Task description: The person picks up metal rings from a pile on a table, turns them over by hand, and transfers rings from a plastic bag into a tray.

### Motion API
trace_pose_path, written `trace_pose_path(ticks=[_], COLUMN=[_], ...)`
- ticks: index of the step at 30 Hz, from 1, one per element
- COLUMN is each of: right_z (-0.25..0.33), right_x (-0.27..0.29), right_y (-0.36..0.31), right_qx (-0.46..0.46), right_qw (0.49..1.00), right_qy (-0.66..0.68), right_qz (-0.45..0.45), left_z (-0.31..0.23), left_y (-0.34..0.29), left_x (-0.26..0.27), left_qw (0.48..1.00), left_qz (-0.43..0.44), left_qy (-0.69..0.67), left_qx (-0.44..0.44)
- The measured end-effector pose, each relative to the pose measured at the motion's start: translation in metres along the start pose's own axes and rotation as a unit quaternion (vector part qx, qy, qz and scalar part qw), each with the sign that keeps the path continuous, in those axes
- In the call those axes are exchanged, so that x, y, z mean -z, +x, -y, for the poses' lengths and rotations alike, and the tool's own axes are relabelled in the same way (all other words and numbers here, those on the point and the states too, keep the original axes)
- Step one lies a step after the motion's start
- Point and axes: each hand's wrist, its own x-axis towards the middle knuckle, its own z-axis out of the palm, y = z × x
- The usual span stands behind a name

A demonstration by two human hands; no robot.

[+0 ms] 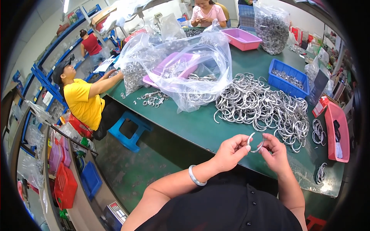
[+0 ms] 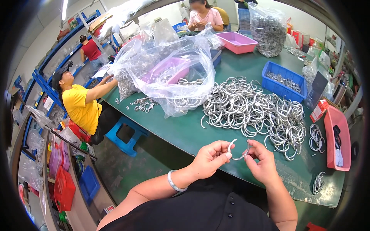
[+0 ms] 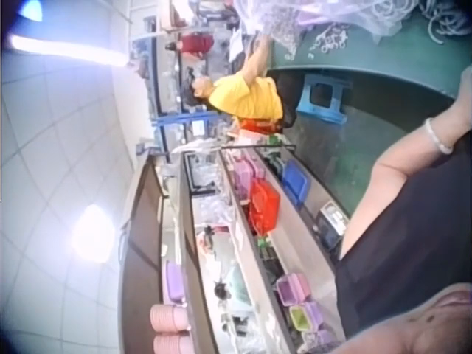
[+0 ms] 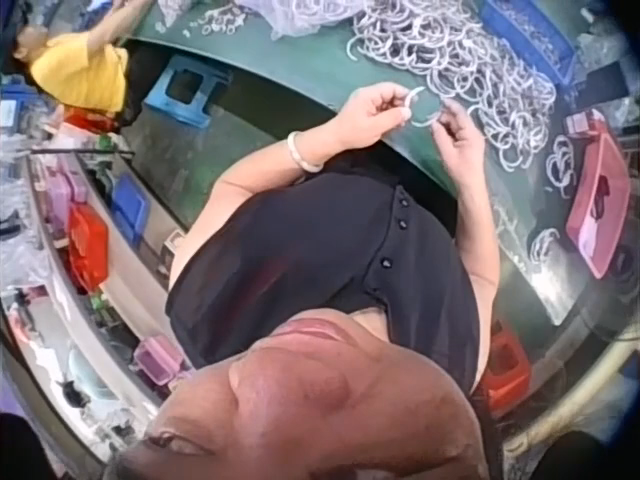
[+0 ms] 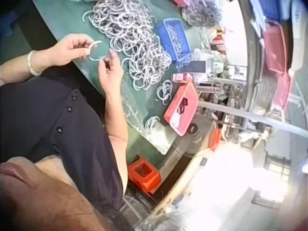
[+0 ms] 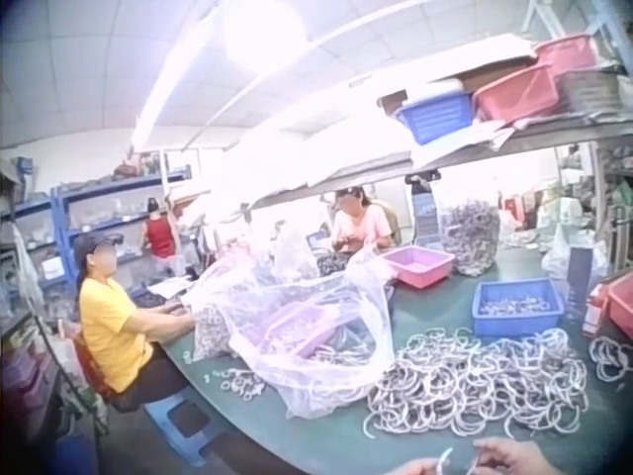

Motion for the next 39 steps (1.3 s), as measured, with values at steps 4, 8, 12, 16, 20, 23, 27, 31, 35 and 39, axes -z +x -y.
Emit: trace_pose_path(ticks=[4, 8, 12, 16, 20, 23, 27, 31, 35, 39], right_z=[0.004, 0.006, 0.008, 0.011, 0.018, 0.023, 0.035, 0.031, -0.05, -0.166], right_x=[0.0, -0.002, -0.002, -0.003, -0.002, 0.007, 0.037, 0.06, 0.053, 0.055], right_y=[-0.002, -0.004, -0.005, -0.004, -0.006, -0.017, -0.053, -0.106, -0.16, -0.209], right_qx=[0.012, 0.01, 0.009, 0.025, 0.031, 0.025, 0.001, -0.202, -0.243, -0.128], right_qw=[0.999, 0.999, 0.999, 0.998, 0.997, 0.995, 0.998, 0.93, 0.914, 0.842], right_qy=[-0.033, -0.035, -0.037, -0.051, -0.073, -0.086, -0.064, -0.036, -0.245, -0.511], right_qz=[-0.002, -0.007, -0.004, -0.006, -0.017, -0.039, 0.024, 0.306, 0.212, -0.117], left_z=[0.0, 0.002, 0.001, -0.004, -0.004, -0.007, -0.01, -0.01, -0.009, -0.015], left_y=[-0.002, -0.003, -0.003, -0.003, -0.002, -0.003, -0.007, -0.008, -0.007, -0.005], left_x=[0.0, 0.0, 0.002, 0.002, 0.003, 0.007, 0.013, 0.013, 0.013, 0.012], left_qw=[1.0, 1.0, 1.0, 1.0, 0.999, 0.999, 0.997, 0.997, 0.996, 0.995], left_qz=[-0.002, -0.002, -0.001, 0.002, -0.002, -0.023, -0.057, -0.062, -0.057, -0.029], left_qy=[-0.003, -0.009, -0.021, -0.021, -0.038, -0.042, -0.028, -0.029, -0.057, -0.09], left_qx=[0.001, 0.002, 0.001, 0.01, 0.011, 0.023, 0.045, 0.045, 0.039, 0.032])
